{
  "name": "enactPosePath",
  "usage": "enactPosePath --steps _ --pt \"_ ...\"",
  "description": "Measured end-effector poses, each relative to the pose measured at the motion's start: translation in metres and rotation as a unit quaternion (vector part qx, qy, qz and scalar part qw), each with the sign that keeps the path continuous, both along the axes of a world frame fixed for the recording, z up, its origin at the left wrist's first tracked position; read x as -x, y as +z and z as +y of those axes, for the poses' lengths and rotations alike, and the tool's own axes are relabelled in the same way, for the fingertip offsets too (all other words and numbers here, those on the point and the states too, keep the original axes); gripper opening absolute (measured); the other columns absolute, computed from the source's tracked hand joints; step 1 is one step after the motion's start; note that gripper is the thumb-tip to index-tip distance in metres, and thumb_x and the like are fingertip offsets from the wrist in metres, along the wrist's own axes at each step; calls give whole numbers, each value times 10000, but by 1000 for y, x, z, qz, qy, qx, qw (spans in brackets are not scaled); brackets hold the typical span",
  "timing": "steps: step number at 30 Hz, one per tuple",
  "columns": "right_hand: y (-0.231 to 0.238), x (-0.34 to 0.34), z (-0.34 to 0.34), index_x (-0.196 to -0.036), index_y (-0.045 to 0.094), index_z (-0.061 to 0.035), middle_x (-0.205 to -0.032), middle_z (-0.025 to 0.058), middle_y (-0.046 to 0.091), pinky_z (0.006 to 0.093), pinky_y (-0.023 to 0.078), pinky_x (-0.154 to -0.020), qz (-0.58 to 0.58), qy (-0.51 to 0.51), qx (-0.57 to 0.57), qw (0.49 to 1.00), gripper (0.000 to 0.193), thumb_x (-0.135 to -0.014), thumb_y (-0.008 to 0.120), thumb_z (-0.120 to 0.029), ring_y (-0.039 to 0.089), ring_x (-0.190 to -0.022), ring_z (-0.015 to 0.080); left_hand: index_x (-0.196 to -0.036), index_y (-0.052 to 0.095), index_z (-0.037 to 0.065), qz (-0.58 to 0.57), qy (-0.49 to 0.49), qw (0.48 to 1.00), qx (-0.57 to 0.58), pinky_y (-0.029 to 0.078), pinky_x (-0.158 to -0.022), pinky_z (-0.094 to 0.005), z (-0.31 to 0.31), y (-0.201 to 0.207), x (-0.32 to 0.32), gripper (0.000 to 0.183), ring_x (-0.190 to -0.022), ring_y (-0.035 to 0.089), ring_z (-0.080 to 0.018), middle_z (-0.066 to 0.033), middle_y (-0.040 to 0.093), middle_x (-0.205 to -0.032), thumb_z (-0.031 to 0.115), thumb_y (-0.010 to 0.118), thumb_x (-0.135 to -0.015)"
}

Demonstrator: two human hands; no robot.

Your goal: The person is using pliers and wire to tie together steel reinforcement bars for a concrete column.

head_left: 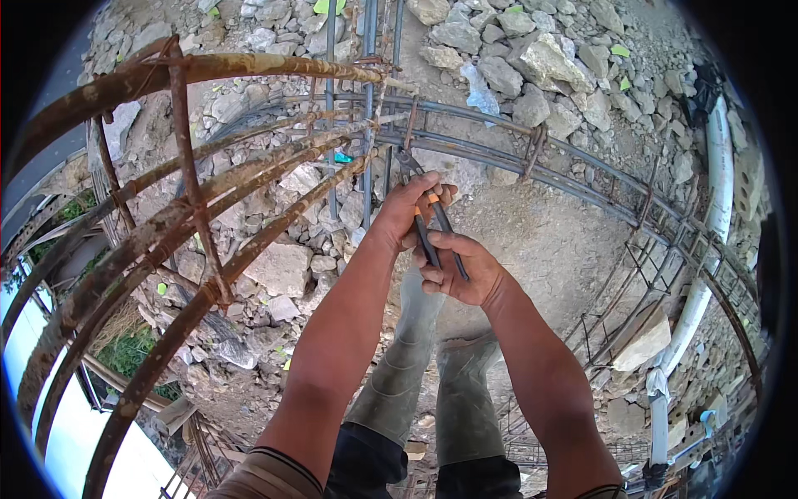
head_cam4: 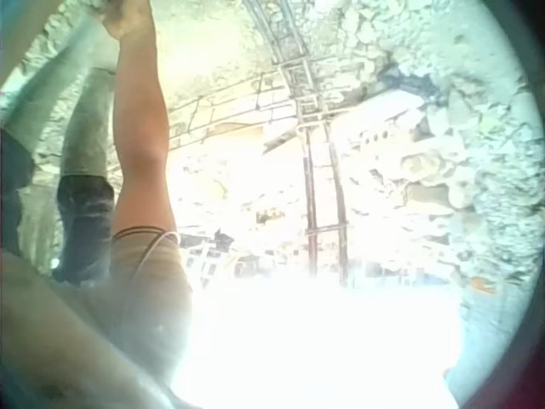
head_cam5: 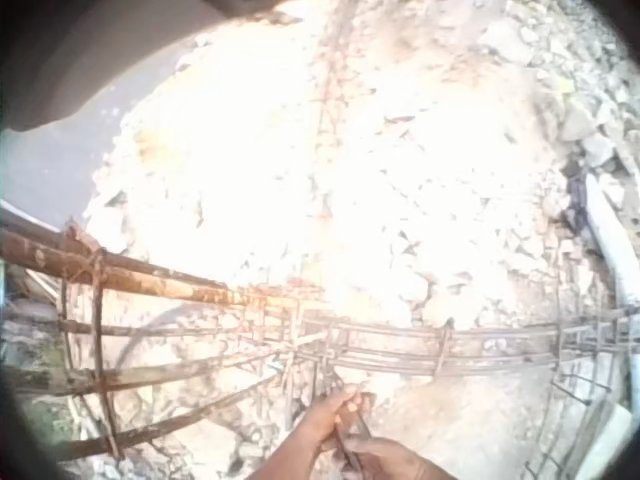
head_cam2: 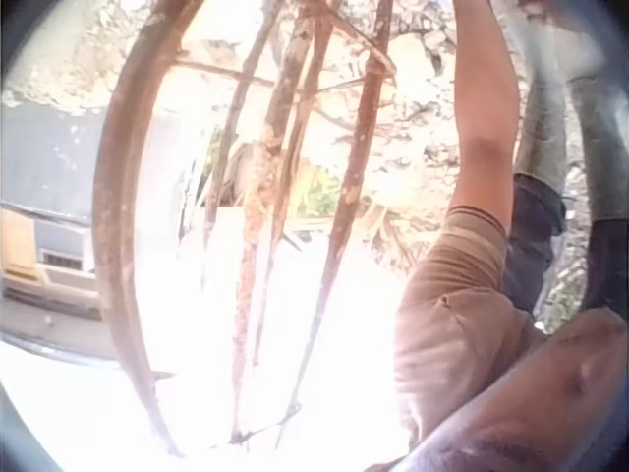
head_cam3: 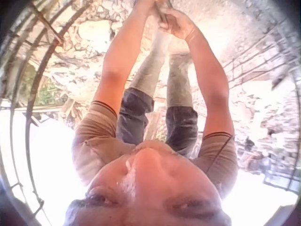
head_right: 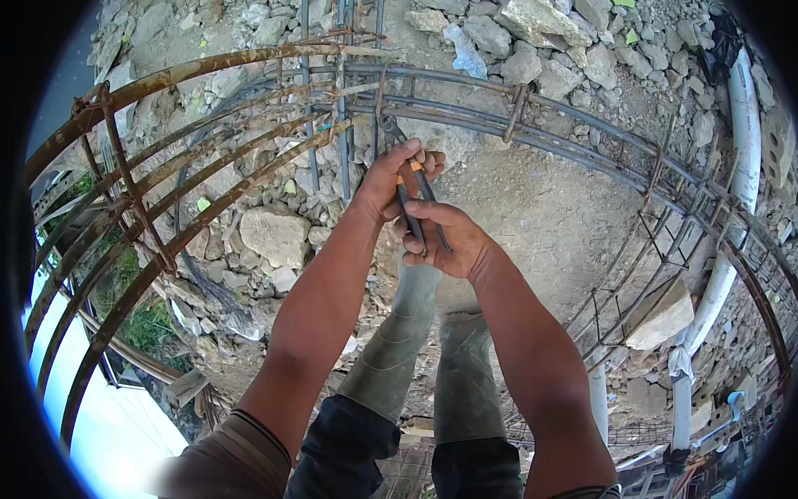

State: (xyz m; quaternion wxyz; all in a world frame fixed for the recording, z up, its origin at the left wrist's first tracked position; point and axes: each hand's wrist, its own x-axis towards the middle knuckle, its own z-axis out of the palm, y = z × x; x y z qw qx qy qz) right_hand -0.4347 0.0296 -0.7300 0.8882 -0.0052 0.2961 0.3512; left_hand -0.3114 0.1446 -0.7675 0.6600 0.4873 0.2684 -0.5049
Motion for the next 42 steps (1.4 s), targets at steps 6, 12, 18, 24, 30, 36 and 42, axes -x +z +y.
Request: enactPosePath --steps 6,12,18,24,30,36,42 --pt "17 -5 28 -1054 493 -29 -1016 253 652 459 555 -707 -107 326 732 588 426 -784 737 -251 684 -870 388 -902 631 62 -26 -96 971 -216 552 -802 -318 -21 13 -2 256 -765 644 -177 -39 636 -853 289 744 -868" --pt "28 -14 -5 -1049 518 -45 -1029 141 670 431 547 -651 25 -18 32 999 353 -866 693 -291 699 -867 290 -923 645 67 30 4 999 -19 519 -717 -320 4 4 -8 252 -726 638 -183 -48 613 -713 311 701 -893" --pt "5 4 34 -1078 528 -45 -999 85 657 374 535 -649 -2 199 506 839 378 -857 709 -293 665 -771 233 -861 610 51 -84 -117 973 -181 539 -697 -343 -22 15 -7 221 -709 629 -186 -64 651 -751 248 707 -884" --pt "1 3 14 -1056 538 -69 -977 84 663 321 503 -618 -75 124 392 908 389 -827 745 -305 665 -797 210 -895 600 87 36 77 996 -9 555 -726 -375 -2 3 -1 247 -687 612 -179 -34 601 -769 312 701 -909" --pt "-6 -1 17 -1012 533 -65 -921 141 676 351 512 -581 -25 214 464 859 316 -834 711 -257 662 -764 235 -963 629 49 25 27 995 -95 555 -725 -366 -23 8 -3 285 -743 652 -195 -75 621 -762 319 692 -896" --pt "7 -1 3 -999 553 -49 -895 109 679 355 504 -693 -109 134 415 893 315 -866 701 -293 653 -802 280 -944 621 73 27 -4 992 -119 550 -608 -336 -8 8 -4 309 -689 643 -189 -49 611 -725 345 740 -860" --pt "-20 -4 6 -1058 531 -53 -873 118 669 398 523 -694 -27 224 460 859 277 -890 662 -229 676 -810 314 -911 614 94 -3 -22 996 -86 547 -624 -333 -20 -6 3 351 -650 627 -188 -55 634 -753 385 782 -812"
